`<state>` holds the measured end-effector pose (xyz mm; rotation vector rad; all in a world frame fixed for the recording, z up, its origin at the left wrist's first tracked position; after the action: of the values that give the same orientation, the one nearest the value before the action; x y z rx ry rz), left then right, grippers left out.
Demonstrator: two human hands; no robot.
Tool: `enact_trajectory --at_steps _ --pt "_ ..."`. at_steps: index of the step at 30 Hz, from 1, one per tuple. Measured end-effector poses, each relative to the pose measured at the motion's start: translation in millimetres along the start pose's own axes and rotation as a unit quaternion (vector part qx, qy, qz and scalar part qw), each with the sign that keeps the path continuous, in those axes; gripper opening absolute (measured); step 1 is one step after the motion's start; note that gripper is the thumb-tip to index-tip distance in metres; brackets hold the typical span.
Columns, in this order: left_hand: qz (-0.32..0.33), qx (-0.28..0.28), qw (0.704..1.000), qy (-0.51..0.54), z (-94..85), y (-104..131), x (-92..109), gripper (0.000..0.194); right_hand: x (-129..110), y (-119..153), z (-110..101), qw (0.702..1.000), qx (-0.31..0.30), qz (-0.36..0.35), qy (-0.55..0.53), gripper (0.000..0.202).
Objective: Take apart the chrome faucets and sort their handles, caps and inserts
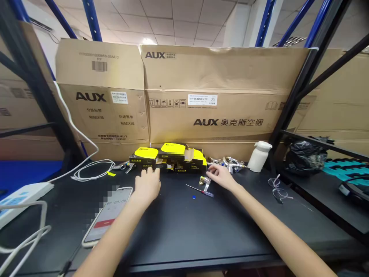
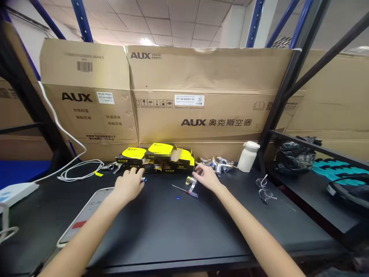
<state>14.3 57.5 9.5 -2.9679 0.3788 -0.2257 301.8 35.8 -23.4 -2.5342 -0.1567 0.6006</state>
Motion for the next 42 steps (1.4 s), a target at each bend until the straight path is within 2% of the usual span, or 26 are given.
enact_trajectory --at_steps 3,6,9,12,17,20,22,26,28,30,32,33,35,38,40,42 --pt "-0.025 -0.024 0.999 0.000 24.6 -17 -3 0.045 0 6 9 0.999 -0.038 -0.022 0.030 0.021" --pt "-0.045 -0.028 0.999 0.002 38.0 -24 -10 0.045 -1 16 13 0.993 -0.063 -0.031 0.095 0.022" --pt "-0.048 -0.021 0.999 0.002 44.7 -26 -17 0.045 1 19 15 0.985 -0.079 -0.015 0.154 0.023" --pt "-0.044 -0.012 0.999 0.000 48.9 -26 -21 0.044 4 18 17 0.982 -0.080 0.010 0.169 0.025" --pt "-0.025 0.018 1.000 -0.002 49.4 -21 -17 0.047 3 19 20 0.975 -0.081 0.051 0.199 0.027" --pt "0.002 0.050 0.999 0.002 45.6 -17 -7 0.046 -1 20 20 0.971 -0.080 0.067 0.213 0.025" --pt "0.048 0.073 0.996 0.029 43.3 -13 5 0.041 -3 21 20 0.969 -0.077 0.077 0.221 0.024" --pt "0.157 0.103 0.969 0.161 40.2 -6 28 0.031 -5 22 23 0.967 -0.066 0.092 0.226 0.019" --pt "0.188 0.110 0.950 0.222 38.9 -4 34 0.027 -4 21 24 0.969 -0.058 0.094 0.219 0.016" --pt "0.201 0.111 0.928 0.294 37.4 -3 36 0.023 -3 19 22 0.974 -0.045 0.090 0.204 0.014" --pt "0.187 0.086 0.890 0.407 38.9 -4 37 0.020 -3 16 15 0.979 -0.024 0.086 0.183 0.013" --pt "0.172 0.062 0.858 0.479 41.2 -5 38 0.019 -3 15 10 0.981 -0.012 0.084 0.175 0.013" --pt "0.131 -0.004 0.773 0.620 48.7 -6 43 0.024 -8 14 -4 0.987 0.042 0.075 0.134 0.016" --pt "0.066 -0.106 0.646 0.753 62.2 -1 58 0.042 -30 23 -19 0.992 0.123 0.011 -0.019 0.021" --pt "0.038 -0.154 0.591 0.791 69.6 5 69 0.050 -51 31 -12 0.987 0.100 -0.055 -0.117 0.020" --pt "0.042 -0.179 0.571 0.800 73.3 10 76 0.049 -70 39 1 0.981 0.043 -0.098 -0.163 0.019"
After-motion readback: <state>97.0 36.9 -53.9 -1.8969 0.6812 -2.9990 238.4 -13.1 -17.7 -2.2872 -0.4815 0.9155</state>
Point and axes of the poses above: each hand's wrist, its own y-axis away from the middle knuckle, its own z-axis out of the palm, x = y × z, the point moved 6 cm from there along -y, towards the middle knuckle, and after that the axes turned 13 degrees about y, right-handed, at the moved point
